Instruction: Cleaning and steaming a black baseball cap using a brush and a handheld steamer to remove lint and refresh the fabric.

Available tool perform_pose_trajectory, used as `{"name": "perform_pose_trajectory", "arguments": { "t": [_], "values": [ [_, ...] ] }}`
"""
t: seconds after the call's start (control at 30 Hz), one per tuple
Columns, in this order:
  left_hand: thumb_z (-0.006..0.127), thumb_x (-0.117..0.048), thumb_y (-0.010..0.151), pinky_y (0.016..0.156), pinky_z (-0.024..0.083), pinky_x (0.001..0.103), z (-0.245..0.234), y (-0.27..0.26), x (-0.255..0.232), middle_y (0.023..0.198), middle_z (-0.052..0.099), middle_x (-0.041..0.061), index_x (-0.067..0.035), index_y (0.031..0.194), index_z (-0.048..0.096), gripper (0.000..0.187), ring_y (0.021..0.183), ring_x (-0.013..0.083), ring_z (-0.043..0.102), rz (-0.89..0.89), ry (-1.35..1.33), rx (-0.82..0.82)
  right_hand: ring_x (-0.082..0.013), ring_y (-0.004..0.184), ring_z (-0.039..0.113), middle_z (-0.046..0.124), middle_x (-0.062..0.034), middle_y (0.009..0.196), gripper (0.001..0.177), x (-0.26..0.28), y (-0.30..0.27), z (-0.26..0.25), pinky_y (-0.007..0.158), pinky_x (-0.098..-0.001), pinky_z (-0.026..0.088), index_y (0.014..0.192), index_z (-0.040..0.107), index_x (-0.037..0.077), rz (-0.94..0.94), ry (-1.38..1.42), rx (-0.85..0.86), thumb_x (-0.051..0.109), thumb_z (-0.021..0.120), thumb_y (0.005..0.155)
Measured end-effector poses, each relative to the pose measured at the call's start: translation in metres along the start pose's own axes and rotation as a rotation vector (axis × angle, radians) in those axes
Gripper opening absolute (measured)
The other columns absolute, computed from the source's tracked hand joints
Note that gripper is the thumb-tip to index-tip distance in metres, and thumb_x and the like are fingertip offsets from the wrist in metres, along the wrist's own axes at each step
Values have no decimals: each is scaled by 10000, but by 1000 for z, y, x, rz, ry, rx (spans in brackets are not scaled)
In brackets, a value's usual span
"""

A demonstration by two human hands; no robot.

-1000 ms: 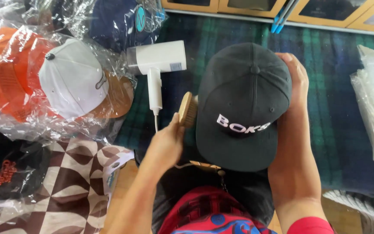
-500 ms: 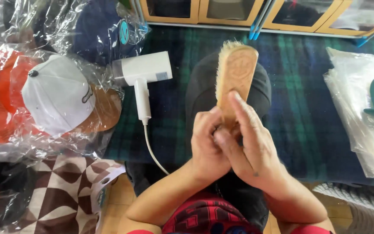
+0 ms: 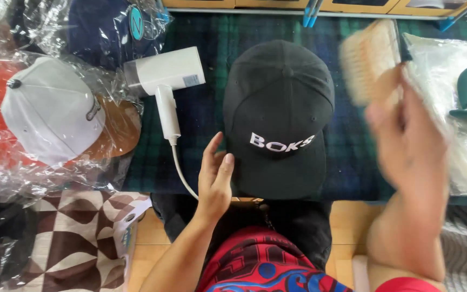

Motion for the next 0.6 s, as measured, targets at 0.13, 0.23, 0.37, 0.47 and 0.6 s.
{"name": "perform_pose_trajectory", "arguments": {
  "t": [0.13,0.23,0.37,0.47,0.6],
  "values": [
    [561,-133,986,1093,443,313,12,7,4,1459,562,175,-40,1531,420,571,1277,209,562,-170,-581,-9,-254,836,637,634,-60,974,386,86,-55,27,750,-376,501,1314,617,164,-676,279,348,304,640,955],
    [590,-59,952,977,531,319,17,9,19,1335,651,213,-58,1522,450,587,1111,232,669,-279,-781,-19,-200,654,625,565,59,1097,402,58,-66,35,542,-341,520,1401,565,215,-767,172,422,331,562,1016],
    [560,31,949,907,589,347,11,19,21,1240,678,270,-49,1521,438,590,1029,256,704,-283,-811,22,19,1095,648,720,83,1361,463,-65,-67,48,976,-215,513,1279,729,143,29,339,581,196,770,821],
    [597,-4,846,667,441,194,-15,33,22,905,669,23,-41,1176,722,354,738,75,553,-177,-315,-163,-278,536,669,577,-142,1250,471,-89,-43,29,638,-360,538,1463,626,39,364,305,440,188,606,1017],
    [630,-169,995,903,522,289,-16,74,-1,1095,675,68,-29,1330,602,364,1016,164,641,38,-287,-184,-277,617,633,613,-199,754,162,-75,-20,76,279,-322,265,1135,509,103,808,783,434,218,605,1073]
  ]
}}
Point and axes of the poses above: each hand's wrist, its own y-axis towards the middle knuckle, its own z-axis out of the palm, x = y × z, the point moved 6 cm from there along y, towards the middle knuckle
